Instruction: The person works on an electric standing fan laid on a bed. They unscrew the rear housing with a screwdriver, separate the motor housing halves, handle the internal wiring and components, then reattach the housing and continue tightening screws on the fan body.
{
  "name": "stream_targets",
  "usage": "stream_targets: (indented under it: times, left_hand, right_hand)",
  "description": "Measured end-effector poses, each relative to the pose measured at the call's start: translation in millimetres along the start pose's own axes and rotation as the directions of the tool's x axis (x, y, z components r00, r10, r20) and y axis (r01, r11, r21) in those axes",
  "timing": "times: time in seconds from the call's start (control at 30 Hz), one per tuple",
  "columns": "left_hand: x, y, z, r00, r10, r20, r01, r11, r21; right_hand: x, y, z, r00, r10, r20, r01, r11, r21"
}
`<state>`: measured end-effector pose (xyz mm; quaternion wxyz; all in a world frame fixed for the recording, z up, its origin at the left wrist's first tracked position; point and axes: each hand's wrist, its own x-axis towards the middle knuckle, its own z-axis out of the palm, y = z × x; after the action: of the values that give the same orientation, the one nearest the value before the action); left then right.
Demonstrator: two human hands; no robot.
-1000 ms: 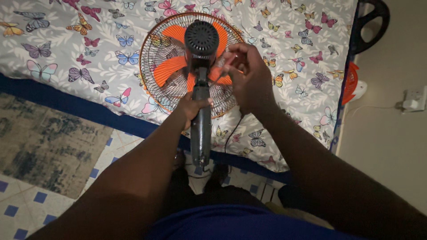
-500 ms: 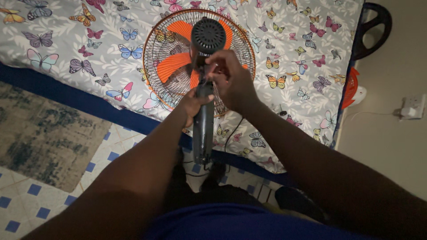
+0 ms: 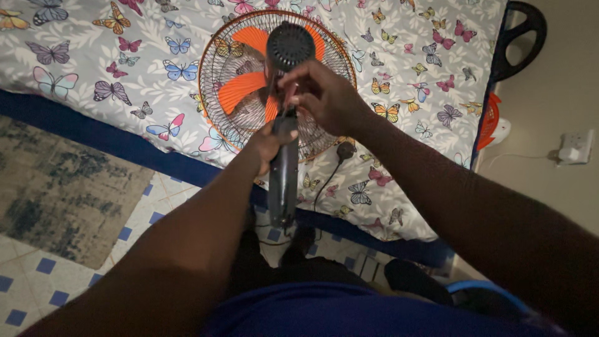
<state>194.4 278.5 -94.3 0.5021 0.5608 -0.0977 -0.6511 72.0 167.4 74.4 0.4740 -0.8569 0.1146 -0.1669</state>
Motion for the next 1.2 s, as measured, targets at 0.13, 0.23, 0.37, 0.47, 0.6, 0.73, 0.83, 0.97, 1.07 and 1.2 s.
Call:
stream_targets:
  times: [0.13,0.23,0.37,0.47,0.6,0.73,0.83,0.97,1.07,1.2]
  left_hand:
    - [2,1,0,0.999,-0.028,0.023,0.029,0.998,-0.049]
    - [0,0,-1,1.0,-0.029,0.004,0.029,0.998,-0.054]
    - [1,-1,-1,0.998,-0.054,-0.011,0.053,0.998,-0.046]
    - [1,-1,-2,1.0,-0.019,0.001,0.019,0.999,-0.049]
    - [1,2,-1,1.0,-0.018,-0.003,0.018,0.999,-0.04]
    - [0,0,0,0.994,-0.106,-0.035,0.105,0.994,-0.023]
    - [2,-3,1,0.999,-0.037,-0.001,0.037,0.997,-0.07]
    - [5,-6,0,0.999,-0.042,-0.016,0.041,0.999,-0.033]
    - [6,-6,-1,0.999,-0.036,-0.018,0.035,0.998,-0.049]
    - [5,-6,-1,0.999,-0.037,-0.018,0.036,0.998,-0.061]
  right_hand:
    - [-8,-17,18,0.955,0.043,-0.292,-0.1,0.978,-0.182]
    - [-11,-22,23,0.96,-0.037,-0.278,-0.028,0.974,-0.226]
    - [-6,-17,8,0.998,-0.012,-0.061,0.009,0.998,-0.062]
    - [-4,-16,5,0.978,0.181,-0.104,-0.151,0.957,0.247]
    - [-10,-23,14,0.927,0.126,-0.354,-0.216,0.949,-0.229]
    - [-15,-29,10,0.972,0.078,-0.22,-0.11,0.984,-0.137]
    - [-15,-28,4,0.988,0.04,-0.149,-0.036,0.999,0.034]
    - [-14,-22,11,0.944,0.084,-0.32,-0.113,0.991,-0.073]
    - [-12,-18,14,0.927,0.097,-0.363,-0.087,0.995,0.044]
    - [-14,-17,8,0.961,0.165,-0.22,-0.136,0.98,0.143]
